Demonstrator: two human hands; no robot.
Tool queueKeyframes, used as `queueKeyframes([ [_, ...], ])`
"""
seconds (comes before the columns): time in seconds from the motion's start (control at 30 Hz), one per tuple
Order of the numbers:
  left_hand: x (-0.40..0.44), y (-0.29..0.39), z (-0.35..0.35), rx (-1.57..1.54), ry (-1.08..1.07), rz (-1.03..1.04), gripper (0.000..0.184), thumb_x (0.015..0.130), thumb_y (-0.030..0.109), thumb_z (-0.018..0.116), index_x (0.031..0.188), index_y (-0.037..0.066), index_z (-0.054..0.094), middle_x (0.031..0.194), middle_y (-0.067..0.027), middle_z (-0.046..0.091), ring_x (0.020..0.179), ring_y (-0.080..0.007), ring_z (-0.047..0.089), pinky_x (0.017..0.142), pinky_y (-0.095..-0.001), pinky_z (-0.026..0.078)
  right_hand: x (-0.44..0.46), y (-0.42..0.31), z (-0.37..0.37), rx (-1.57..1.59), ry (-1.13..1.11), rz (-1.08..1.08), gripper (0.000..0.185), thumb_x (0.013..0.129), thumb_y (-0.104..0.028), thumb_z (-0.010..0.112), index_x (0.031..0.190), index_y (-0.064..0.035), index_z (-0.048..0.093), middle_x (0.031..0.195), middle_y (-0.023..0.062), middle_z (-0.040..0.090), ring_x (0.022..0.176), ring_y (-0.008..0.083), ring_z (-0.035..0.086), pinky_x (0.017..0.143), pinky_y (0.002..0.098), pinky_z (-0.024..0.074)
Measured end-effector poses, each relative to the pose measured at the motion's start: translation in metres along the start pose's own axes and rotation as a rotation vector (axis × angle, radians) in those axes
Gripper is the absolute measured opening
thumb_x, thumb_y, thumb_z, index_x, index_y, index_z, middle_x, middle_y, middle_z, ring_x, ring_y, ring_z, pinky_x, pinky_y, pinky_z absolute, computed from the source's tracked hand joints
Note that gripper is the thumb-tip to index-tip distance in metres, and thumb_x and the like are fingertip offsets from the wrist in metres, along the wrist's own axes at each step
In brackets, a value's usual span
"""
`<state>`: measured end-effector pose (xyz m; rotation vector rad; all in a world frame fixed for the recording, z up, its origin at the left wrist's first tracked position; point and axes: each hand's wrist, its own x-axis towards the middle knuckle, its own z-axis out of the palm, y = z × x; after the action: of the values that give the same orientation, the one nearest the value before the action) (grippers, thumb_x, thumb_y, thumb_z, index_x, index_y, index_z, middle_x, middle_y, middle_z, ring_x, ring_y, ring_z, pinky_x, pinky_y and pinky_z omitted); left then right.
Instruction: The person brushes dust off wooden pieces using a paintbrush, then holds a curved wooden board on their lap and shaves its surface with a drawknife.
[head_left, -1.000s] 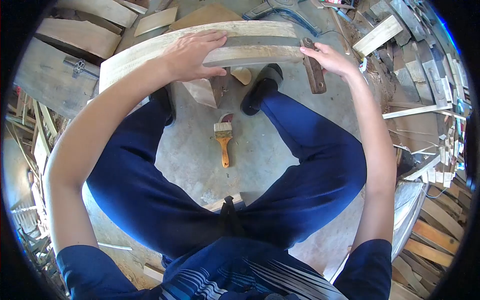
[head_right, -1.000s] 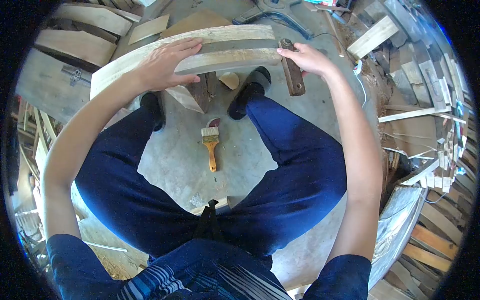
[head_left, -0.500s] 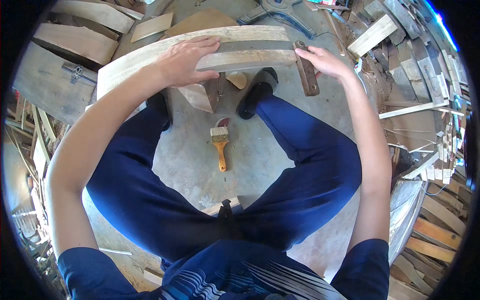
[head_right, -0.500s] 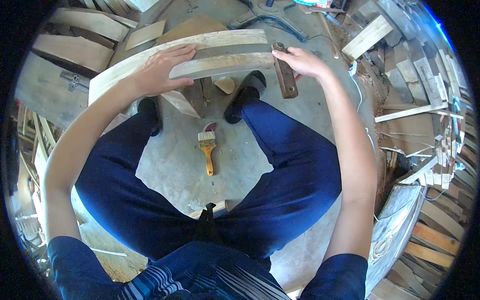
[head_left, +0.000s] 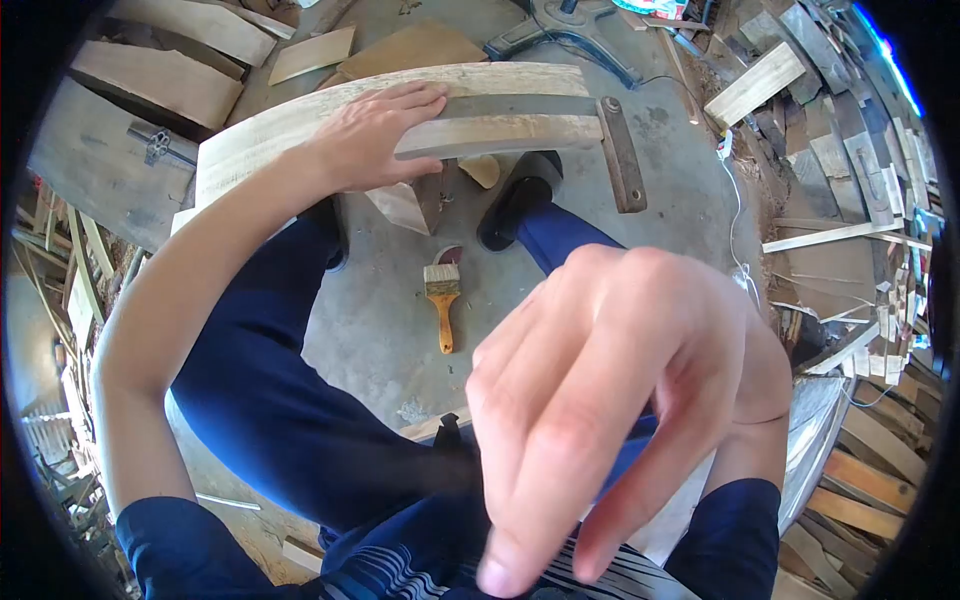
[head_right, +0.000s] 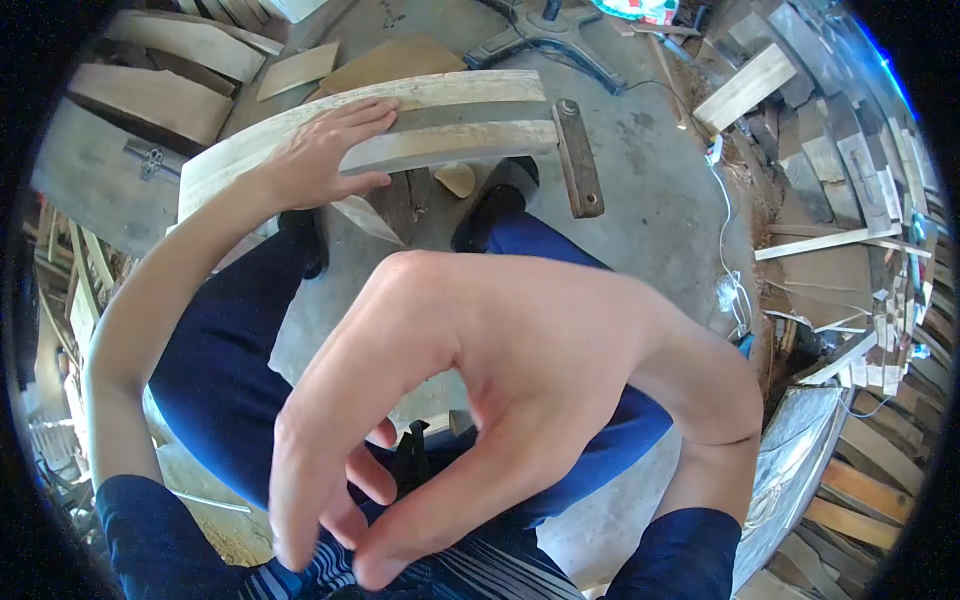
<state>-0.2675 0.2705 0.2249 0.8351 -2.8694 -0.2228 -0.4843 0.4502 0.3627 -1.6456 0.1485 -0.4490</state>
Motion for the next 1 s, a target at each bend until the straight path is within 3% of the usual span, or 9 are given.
queueKeyframes([
  [0.27,-0.003,0.000,0.001,0.030,0.038,0.020,0.081,0.086,0.041,0.076,0.151,0.004,0.045,0.160,-0.0093,0.041,0.149,-0.0281,0.035,0.122,-0.0445,0.029,-0.006,0.000,0.005,0.067,0.011,-0.027,0.019,0.086,-0.016,0.072,0.097,-0.0012,0.076,0.092,0.0097,0.072,0.084,0.0180,0.068,0.075,0.0299,0.0522],
  [0.37,-0.003,-0.003,0.005,0.067,0.088,0.056,0.079,0.088,0.048,0.072,0.148,0.003,0.048,0.156,-0.0129,0.046,0.146,-0.0287,0.039,0.120,-0.0437,0.033,-0.006,0.000,0.003,0.077,0.022,-0.025,0.018,0.086,-0.016,0.071,0.095,-0.0015,0.076,0.090,0.0087,0.072,0.082,0.0170,0.067,0.073,0.0290,0.0513],
  [0.67,-0.003,-0.004,0.004,0.090,0.085,0.057,0.080,0.088,0.051,0.070,0.147,0.002,0.048,0.155,-0.0123,0.047,0.145,-0.0300,0.041,0.119,-0.0441,0.034,0.005,0.000,-0.009,0.129,0.056,-0.019,0.016,0.085,-0.013,0.066,0.092,-0.0025,0.076,0.083,0.0057,0.071,0.075,0.0139,0.065,0.066,0.0264,0.0485],
  [0.77,0.008,-0.036,0.054,0.144,0.181,0.085,0.080,0.088,0.051,0.070,0.146,0.000,0.049,0.155,-0.0123,0.047,0.145,-0.0302,0.040,0.119,-0.0441,0.034,0.012,-0.002,-0.019,0.155,0.064,-0.013,0.017,0.085,-0.012,0.064,0.090,-0.0029,0.076,0.081,0.0047,0.070,0.073,0.0128,0.064,0.064,0.0255,0.0476],
  [0.87,-0.001,-0.006,0.003,0.071,0.071,0.073,0.080,0.088,0.051,0.070,0.145,0.000,0.050,0.155,-0.0124,0.046,0.146,-0.0300,0.039,0.119,-0.0437,0.033,0.020,-0.005,-0.027,0.218,0.070,-0.020,0.017,0.084,-0.012,0.062,0.089,-0.0032,0.076,0.079,0.0037,0.070,0.071,0.0118,0.063,0.062,0.0246,0.0467],
  [1.0,-0.003,-0.003,-0.002,0.052,0.046,0.072,0.081,0.087,0.048,0.073,0.146,-0.001,0.049,0.156,-0.0134,0.045,0.147,-0.0297,0.037,0.120,-0.0434,0.031,0.042,0.004,-0.037,0.366,0.086,-0.072,0.018,0.084,-0.011,0.060,0.088,-0.0037,0.076,0.077,0.0024,0.069,0.067,0.0104,0.062,0.059,0.0234,0.0454],
])
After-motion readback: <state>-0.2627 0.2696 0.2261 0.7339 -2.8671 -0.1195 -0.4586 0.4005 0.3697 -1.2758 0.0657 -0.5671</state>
